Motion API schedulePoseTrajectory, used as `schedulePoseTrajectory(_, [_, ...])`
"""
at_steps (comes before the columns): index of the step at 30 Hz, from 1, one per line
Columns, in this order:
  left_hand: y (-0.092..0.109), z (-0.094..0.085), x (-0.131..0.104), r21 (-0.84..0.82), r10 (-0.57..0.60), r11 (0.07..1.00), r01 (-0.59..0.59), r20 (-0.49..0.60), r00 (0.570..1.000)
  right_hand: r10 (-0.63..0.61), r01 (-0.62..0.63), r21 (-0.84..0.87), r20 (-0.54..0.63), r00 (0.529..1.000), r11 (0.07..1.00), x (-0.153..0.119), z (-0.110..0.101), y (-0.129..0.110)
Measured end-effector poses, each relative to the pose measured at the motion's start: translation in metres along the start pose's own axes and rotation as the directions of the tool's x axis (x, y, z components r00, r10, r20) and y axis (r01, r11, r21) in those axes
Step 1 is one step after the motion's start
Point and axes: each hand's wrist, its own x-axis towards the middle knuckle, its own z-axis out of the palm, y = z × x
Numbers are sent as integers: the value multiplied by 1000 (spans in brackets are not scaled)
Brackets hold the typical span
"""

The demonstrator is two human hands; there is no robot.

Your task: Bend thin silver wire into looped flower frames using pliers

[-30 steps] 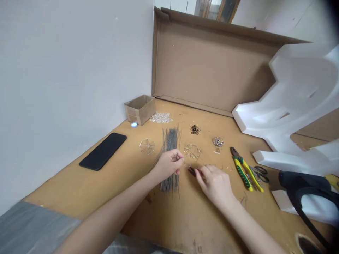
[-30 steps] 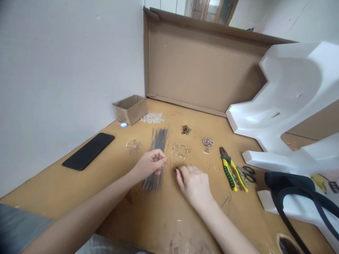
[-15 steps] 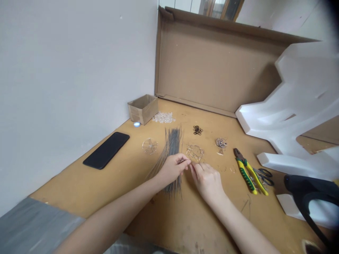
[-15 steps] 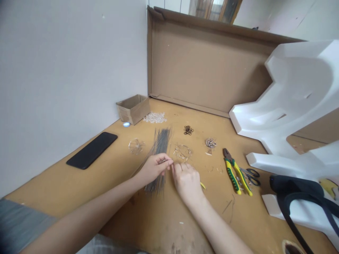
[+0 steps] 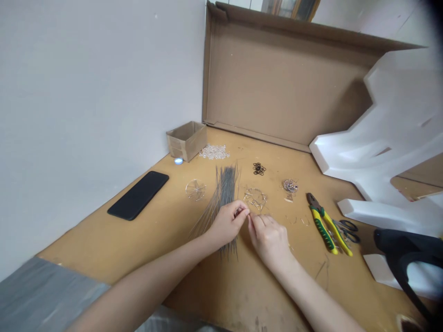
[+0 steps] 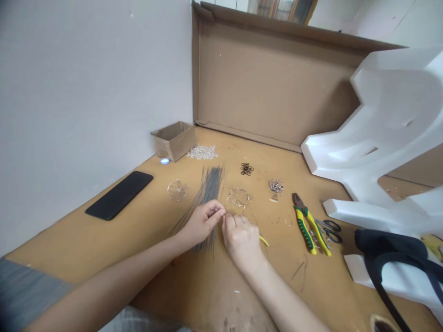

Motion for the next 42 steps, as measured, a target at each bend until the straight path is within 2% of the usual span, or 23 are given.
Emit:
schedulePoseTrajectory(6, [4,2,-4,-71,-4,997,4,3,1000,106,-107,200,19,994,974,1,-5,0])
schedulePoseTrajectory(10, [7,1,-6,-101,19,995,-19,2,1000,197,-223,373,106,975,901,3,-9,0])
schedulePoseTrajectory(13, [6,1,-5,-135,14,991,-15,-4,1000,244,-283,429,144,959,858,3,-8,0])
schedulePoseTrajectory(19, [4,-2,0,-252,-64,965,69,30,998,180,-230,446,152,972,865,6,-6,8])
schedulePoseTrajectory(21, [4,-5,2,-290,-86,952,99,55,995,187,-254,487,183,965,836,8,-9,11])
schedulePoseTrajectory(23, [5,-7,4,-336,-108,933,131,87,990,236,-345,580,258,937,737,10,-12,14])
schedulePoseTrajectory(24, [6,-9,5,-358,-113,923,143,105,988,263,-410,643,317,911,647,11,-13,15])
schedulePoseTrajectory(26, [6,-11,6,-383,-105,911,152,142,984,295,-548,743,464,835,384,13,-15,17])
schedulePoseTrajectory(28, [7,-12,5,-385,-80,911,145,181,980,267,-641,760,599,755,109,13,-15,18])
schedulePoseTrajectory(29, [8,-13,5,-385,-65,913,138,195,979,243,-666,746,646,723,-3,14,-15,19])
schedulePoseTrajectory(31, [10,-14,5,-379,-40,918,114,196,980,188,-695,701,713,676,-159,14,-13,20])
schedulePoseTrajectory(34, [13,-17,6,-351,-44,930,111,194,980,113,-709,632,766,633,-314,15,-12,24])
schedulePoseTrajectory(37, [13,-22,9,-324,-106,929,177,226,968,55,-692,585,779,625,-422,16,-12,28])
schedulePoseTrajectory(40, [12,-27,13,-373,-149,900,228,229,962,7,-682,541,786,618,-492,17,-9,32])
schedulePoseTrajectory(42, [11,-30,14,-403,-157,881,246,241,958,5,-689,539,789,614,-484,18,-7,36])
